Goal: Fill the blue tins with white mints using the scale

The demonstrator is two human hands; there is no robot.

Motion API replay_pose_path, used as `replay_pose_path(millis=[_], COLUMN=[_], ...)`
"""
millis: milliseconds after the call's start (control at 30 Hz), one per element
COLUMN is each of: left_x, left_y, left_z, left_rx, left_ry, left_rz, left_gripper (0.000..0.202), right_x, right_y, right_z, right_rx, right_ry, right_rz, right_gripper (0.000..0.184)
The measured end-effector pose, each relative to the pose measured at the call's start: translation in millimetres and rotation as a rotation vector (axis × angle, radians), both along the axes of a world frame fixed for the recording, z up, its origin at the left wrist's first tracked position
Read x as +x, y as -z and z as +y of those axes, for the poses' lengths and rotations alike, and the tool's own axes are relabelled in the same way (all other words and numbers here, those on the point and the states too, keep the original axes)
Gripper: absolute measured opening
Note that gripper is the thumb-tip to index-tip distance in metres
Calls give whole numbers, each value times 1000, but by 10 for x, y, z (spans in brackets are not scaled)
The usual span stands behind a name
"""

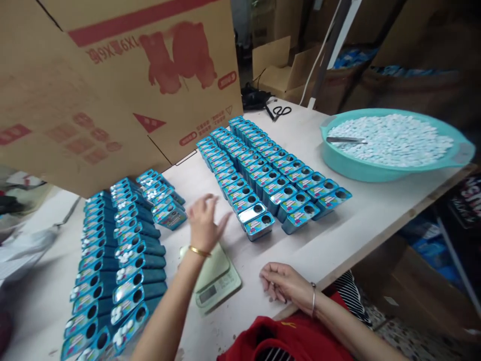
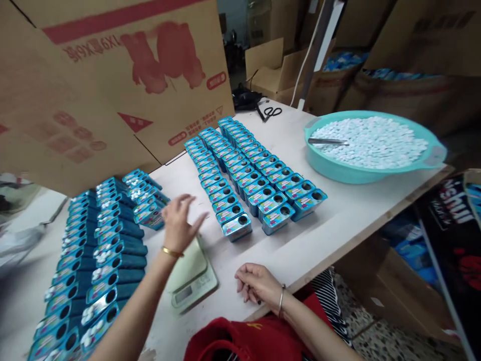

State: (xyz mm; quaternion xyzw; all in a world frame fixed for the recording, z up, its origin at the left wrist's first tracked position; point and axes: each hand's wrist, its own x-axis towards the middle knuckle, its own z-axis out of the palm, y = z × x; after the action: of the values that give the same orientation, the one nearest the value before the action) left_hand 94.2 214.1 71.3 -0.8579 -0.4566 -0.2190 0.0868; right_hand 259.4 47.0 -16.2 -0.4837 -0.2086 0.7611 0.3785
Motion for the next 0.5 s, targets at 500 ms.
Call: replay_pose_path(millis=[500], left_x=[-774], left_y=[-555], left_z=[-194], left_rx=[-239], left_ry=[-166], left_rz=[525], left_gripper=[26], right_x=[28], right_y=[-75], right_z=[-25], right_rx=[-44], right_ry=[19], right_rz=[51], right_gripper=[42])
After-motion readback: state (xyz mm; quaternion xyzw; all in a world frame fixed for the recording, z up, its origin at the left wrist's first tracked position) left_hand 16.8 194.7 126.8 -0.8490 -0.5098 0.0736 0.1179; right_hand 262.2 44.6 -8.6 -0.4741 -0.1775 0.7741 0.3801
